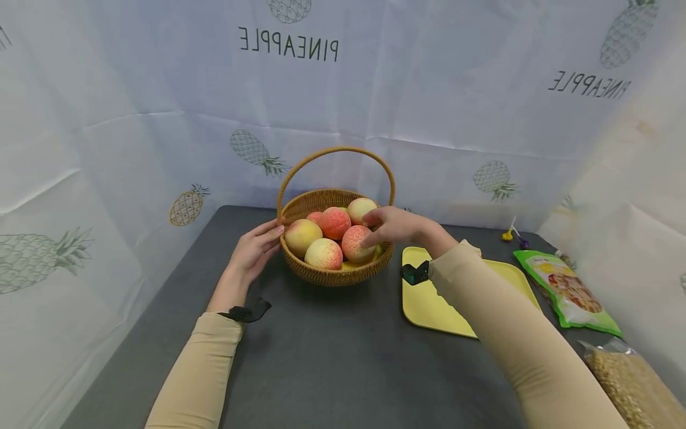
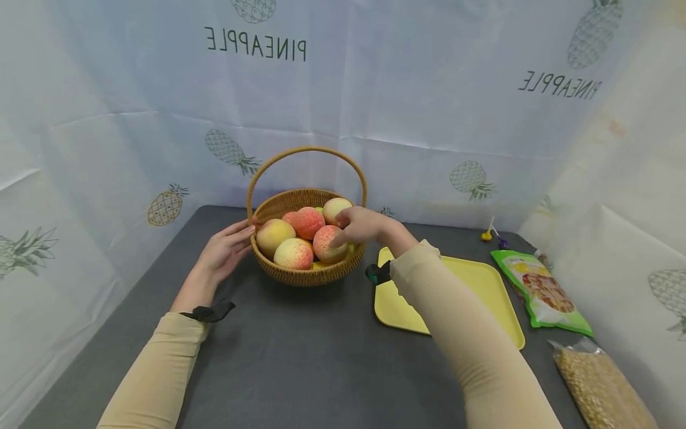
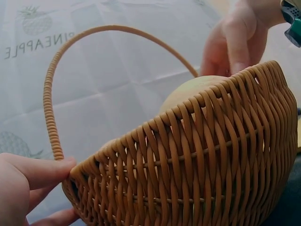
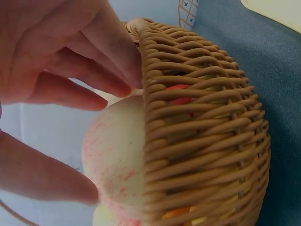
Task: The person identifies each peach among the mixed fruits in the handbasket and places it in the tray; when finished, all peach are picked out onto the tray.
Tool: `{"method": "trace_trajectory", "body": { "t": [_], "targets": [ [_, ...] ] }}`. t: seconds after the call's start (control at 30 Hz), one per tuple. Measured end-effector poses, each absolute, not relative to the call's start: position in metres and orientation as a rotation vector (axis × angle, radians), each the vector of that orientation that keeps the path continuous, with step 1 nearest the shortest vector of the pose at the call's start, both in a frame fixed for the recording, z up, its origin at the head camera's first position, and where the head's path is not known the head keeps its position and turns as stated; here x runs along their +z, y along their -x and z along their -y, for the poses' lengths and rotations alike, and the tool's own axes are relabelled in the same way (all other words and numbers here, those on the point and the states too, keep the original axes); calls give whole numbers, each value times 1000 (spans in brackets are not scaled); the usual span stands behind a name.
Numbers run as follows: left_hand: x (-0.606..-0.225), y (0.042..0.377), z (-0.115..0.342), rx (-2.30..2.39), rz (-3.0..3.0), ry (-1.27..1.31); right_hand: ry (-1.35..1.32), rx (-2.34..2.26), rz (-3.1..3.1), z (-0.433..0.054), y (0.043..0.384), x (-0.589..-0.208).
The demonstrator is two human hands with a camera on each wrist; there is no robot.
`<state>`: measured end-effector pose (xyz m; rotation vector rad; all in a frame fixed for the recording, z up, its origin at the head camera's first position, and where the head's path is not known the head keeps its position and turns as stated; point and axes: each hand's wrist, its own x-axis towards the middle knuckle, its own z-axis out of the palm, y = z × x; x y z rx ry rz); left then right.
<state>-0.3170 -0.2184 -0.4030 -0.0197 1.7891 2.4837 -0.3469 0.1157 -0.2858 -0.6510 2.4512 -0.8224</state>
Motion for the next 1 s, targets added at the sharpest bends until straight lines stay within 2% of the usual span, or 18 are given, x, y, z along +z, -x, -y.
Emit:
{"method": "trace_trajectory", "body": {
  "t": [0.23,0.53,1.0],
  "targets": [
    [-401,317,216,2487,-1810,1,739,-703,-2421,-107,351,-291],
    [-402,315,217,2487,-1814,25,640,-651,-2516,-99,352,-297],
    [-402,315,217,2490,-1806,26,493,-941,-2449,-110,347,-292]
  ]
}}
